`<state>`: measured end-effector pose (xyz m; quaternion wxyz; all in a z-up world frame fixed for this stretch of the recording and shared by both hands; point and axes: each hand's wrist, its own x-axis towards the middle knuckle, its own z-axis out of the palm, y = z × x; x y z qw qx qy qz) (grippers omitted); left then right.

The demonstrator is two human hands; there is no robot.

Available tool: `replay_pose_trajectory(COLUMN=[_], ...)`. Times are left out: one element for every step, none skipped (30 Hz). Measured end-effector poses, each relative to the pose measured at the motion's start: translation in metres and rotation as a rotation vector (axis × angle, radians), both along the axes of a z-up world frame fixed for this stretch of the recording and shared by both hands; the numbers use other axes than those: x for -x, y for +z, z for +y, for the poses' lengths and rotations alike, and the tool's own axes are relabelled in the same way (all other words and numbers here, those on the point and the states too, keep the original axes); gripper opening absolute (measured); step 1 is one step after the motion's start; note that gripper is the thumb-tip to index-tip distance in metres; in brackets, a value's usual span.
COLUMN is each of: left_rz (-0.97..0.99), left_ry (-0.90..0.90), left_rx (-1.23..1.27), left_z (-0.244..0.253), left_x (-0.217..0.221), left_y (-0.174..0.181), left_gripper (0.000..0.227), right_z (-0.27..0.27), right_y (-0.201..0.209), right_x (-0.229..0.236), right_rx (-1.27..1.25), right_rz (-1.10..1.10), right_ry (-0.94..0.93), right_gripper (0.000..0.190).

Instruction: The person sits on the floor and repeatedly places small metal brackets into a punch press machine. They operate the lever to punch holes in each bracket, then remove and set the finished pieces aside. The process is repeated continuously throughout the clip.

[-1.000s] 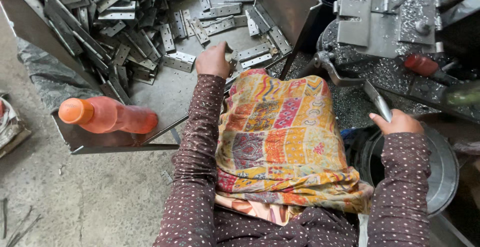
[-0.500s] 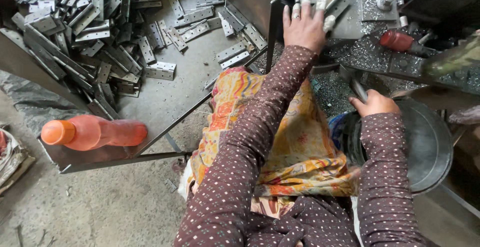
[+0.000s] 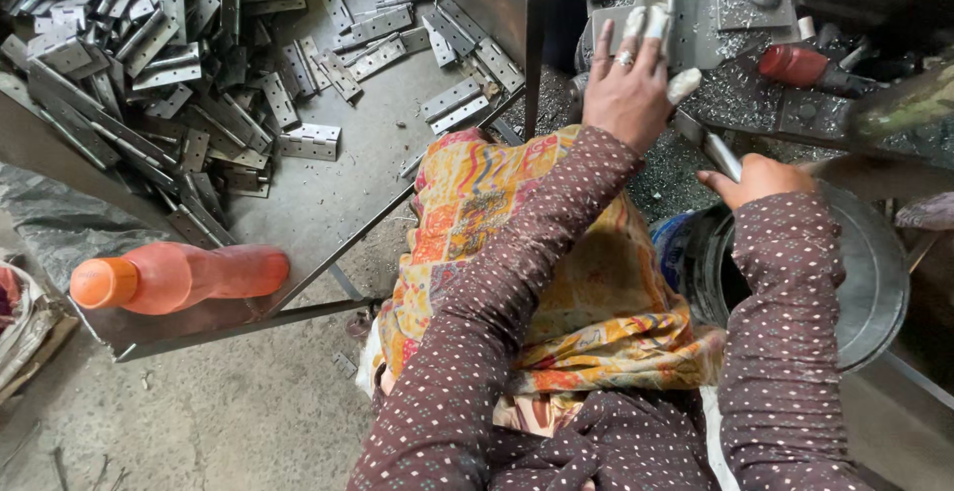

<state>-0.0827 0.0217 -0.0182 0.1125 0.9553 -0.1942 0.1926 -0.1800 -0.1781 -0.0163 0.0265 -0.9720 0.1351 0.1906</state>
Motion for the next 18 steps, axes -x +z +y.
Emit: replay_pose_trajectory(left_rz=[0.019, 0.034, 0.017, -0.005, -0.026, -0.001, 0.024, 0.049, 0.054, 0.058, 0.063, 0.072, 0.081, 0.091, 0.113, 0.133, 0.153, 0.114], left_ry=[-0.032, -0.065, -0.059, -0.054, -0.049, -0.034, -0.019, -0.003, 0.005, 0.015, 0.024, 0.021, 0.018, 0.016, 0.010, 0.003, -0.003, 0.004], left_rx=[0.028, 0.057, 0.065, 0.075, 0.085, 0.062, 0.038, 0.016, 0.031, 0.046, 0.061, 0.074, 0.087, 0.098, 0.071, 0.043, 0.016, 0.015], left_z=[-0.007, -0.013, -0.019, -0.024, -0.027, -0.029, -0.031, -0.032, -0.032, -0.033, -0.033, -0.033, -0.033, -0.032, -0.030, -0.030, -0.029, -0.029], left_x=[0.003, 0.005, 0.005, 0.000, -0.004, -0.008, -0.016, -0.023, -0.028, -0.034, -0.037, -0.039, -0.040, -0.041, -0.040, -0.041, -0.042, -0.040], left_y=[-0.003, -0.006, -0.008, -0.008, -0.007, -0.007, -0.005, -0.003, -0.002, 0.000, 0.001, 0.002, 0.002, 0.002, 0.002, 0.003, 0.004, 0.005], left_gripper=[0.037, 0.033, 0.034, 0.035, 0.037, 0.033, 0.030, 0.028, 0.028, 0.027, 0.027, 0.027, 0.027, 0.027, 0.027, 0.027, 0.027, 0.027], right_z=[0.001, 0.001, 0.002, 0.001, 0.001, 0.001, 0.001, -0.001, -0.003, -0.005, -0.007, -0.009, -0.011, -0.012, -0.010, -0.008, -0.006, -0.004], right_y=[0.001, 0.002, 0.002, 0.003, 0.003, 0.002, 0.000, -0.003, -0.006, -0.010, -0.014, -0.020, -0.027, -0.035, -0.047, -0.059, -0.072, -0.085], right_x=[0.002, 0.003, 0.005, 0.005, 0.006, 0.006, 0.007, 0.007, 0.007, 0.007, 0.007, 0.008, 0.010, 0.014, 0.019, 0.023, 0.028, 0.035], right_rx=[-0.012, -0.023, -0.026, -0.026, -0.027, -0.016, -0.006, 0.006, 0.008, 0.011, 0.013, -0.002, -0.018, -0.036, -0.078, -0.121, -0.164, -0.143], right_rz=[0.006, 0.009, -0.001, -0.014, -0.027, -0.034, -0.042, -0.049, -0.051, -0.054, -0.057, -0.064, -0.070, -0.077, -0.057, -0.038, -0.019, -0.062], right_ry=[-0.015, -0.030, -0.028, -0.026, -0.024, -0.011, 0.003, 0.018, 0.010, 0.004, -0.002, -0.016, -0.030, -0.043, -0.097, -0.151, -0.204, -0.192], right_gripper=[0.069, 0.069, 0.068, 0.066, 0.065, 0.066, 0.067, 0.068, 0.067, 0.066, 0.065, 0.064, 0.064, 0.063, 0.064, 0.066, 0.068, 0.065])
